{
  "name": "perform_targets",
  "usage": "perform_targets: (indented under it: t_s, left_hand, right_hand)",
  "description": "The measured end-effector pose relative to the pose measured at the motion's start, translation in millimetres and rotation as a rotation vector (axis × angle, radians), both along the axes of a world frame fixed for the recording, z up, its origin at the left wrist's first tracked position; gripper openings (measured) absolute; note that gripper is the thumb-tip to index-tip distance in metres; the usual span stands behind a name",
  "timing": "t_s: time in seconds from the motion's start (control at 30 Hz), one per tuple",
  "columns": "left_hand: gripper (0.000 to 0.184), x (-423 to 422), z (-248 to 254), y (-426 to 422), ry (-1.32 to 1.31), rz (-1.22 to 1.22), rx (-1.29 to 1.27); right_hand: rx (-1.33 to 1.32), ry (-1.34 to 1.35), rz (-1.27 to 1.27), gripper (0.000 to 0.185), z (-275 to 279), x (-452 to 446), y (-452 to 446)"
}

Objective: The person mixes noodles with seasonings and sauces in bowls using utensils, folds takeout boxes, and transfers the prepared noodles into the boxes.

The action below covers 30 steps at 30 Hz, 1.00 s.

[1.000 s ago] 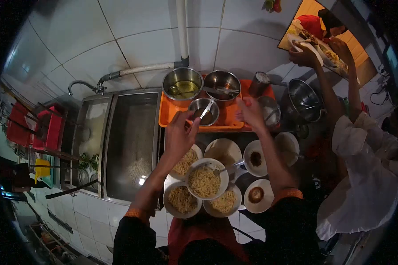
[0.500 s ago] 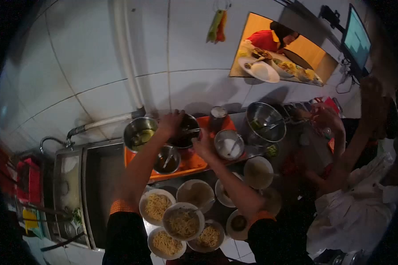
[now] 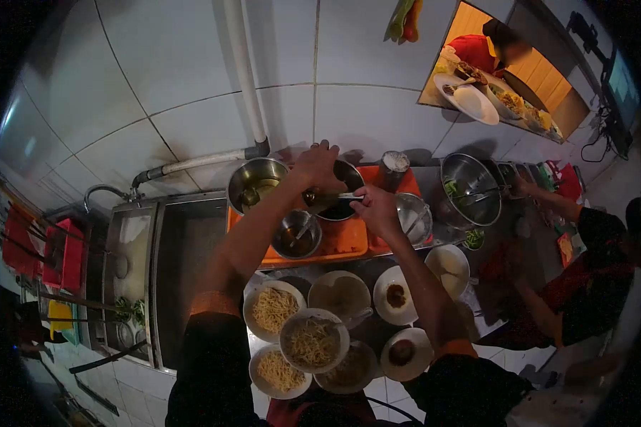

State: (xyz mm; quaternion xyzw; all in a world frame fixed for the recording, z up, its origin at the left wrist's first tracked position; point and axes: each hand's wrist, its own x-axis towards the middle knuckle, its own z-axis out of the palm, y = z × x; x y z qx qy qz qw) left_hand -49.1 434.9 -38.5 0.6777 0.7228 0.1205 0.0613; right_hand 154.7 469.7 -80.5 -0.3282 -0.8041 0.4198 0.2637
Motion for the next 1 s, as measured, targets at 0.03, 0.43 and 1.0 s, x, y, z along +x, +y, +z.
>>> perform_targets:
  t_s: [0.03, 0.43, 1.0]
  left_hand:
    - [0.067, 6.1, 0.4, -2.7, 0.044, 0.026, 0.022]
    - [0.074, -14.9, -17.6, 19.6, 0.187, -0.254, -0.114]
    - [0.049, -11.2, -16.8, 13.6, 0.092, -0.25, 0.039]
  right_hand:
    - [0.108, 0.018, 0.066, 0.023, 3.6, -1.0, -2.7]
    - [0.564, -0.509, 0.428, 0.02, 13.9, -45.1, -10.4]
    - [0.293, 0.065, 0.138, 0.02, 16.1, 10.6, 3.2]
